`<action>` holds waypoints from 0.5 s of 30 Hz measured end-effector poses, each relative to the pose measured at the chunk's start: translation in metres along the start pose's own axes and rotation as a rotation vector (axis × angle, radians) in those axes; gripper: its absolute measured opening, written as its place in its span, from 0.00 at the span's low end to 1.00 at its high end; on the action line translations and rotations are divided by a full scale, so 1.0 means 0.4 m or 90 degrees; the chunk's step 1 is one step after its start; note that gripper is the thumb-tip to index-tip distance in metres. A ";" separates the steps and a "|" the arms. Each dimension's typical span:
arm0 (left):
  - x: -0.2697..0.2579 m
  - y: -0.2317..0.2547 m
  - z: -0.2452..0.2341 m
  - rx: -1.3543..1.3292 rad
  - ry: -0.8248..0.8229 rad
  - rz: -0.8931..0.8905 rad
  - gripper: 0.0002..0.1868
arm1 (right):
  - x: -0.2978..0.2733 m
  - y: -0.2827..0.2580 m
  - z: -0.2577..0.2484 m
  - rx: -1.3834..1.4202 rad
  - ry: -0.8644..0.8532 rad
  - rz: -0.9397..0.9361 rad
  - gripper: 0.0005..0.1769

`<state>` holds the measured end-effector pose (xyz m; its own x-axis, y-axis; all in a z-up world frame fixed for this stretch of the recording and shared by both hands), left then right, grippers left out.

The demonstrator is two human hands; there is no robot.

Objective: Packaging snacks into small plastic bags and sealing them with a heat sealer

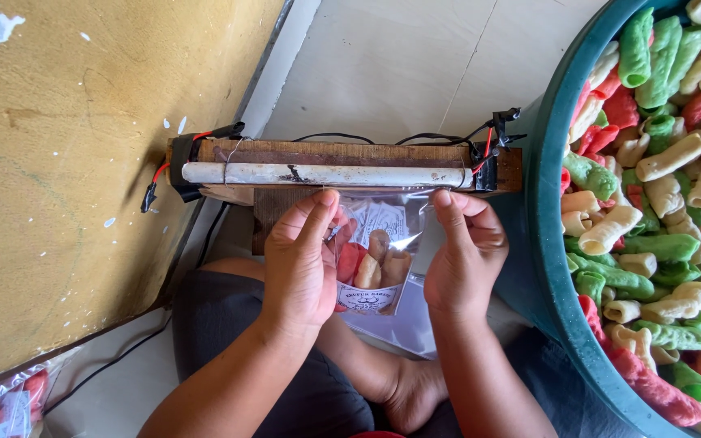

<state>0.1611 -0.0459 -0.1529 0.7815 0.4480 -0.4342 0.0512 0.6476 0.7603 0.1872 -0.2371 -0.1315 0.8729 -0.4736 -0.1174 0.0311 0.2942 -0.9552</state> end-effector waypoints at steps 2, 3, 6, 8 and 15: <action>-0.001 0.009 0.002 0.018 -0.032 0.032 0.07 | -0.002 0.009 0.005 0.067 -0.074 0.036 0.05; -0.025 0.025 -0.023 0.016 -0.033 0.035 0.07 | -0.010 -0.004 -0.028 0.068 -0.076 0.033 0.05; -0.134 0.111 -0.008 0.078 -0.258 0.177 0.11 | -0.078 -0.040 -0.055 0.134 -0.226 0.123 0.06; -0.250 0.198 0.041 0.194 -0.392 0.384 0.06 | -0.178 -0.204 -0.074 -0.157 -0.107 -0.308 0.12; -0.417 0.228 0.008 0.247 -0.588 0.527 0.04 | -0.316 -0.312 -0.174 -0.525 -0.246 -0.667 0.04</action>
<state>0.0375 -0.0636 -0.0095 0.7964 -0.0615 0.6016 -0.5952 0.0963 0.7978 0.0393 -0.2716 -0.0165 0.7040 0.1299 0.6982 0.5722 -0.6861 -0.4493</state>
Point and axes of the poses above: each hand's wrist, its own x-axis towards the middle knuckle, its own z-axis out of the palm, y = z × x, the point moved 7 cm from there along x, towards the middle knuckle, and after that the axes turned 4 degrees about z, right-handed, at the moved point
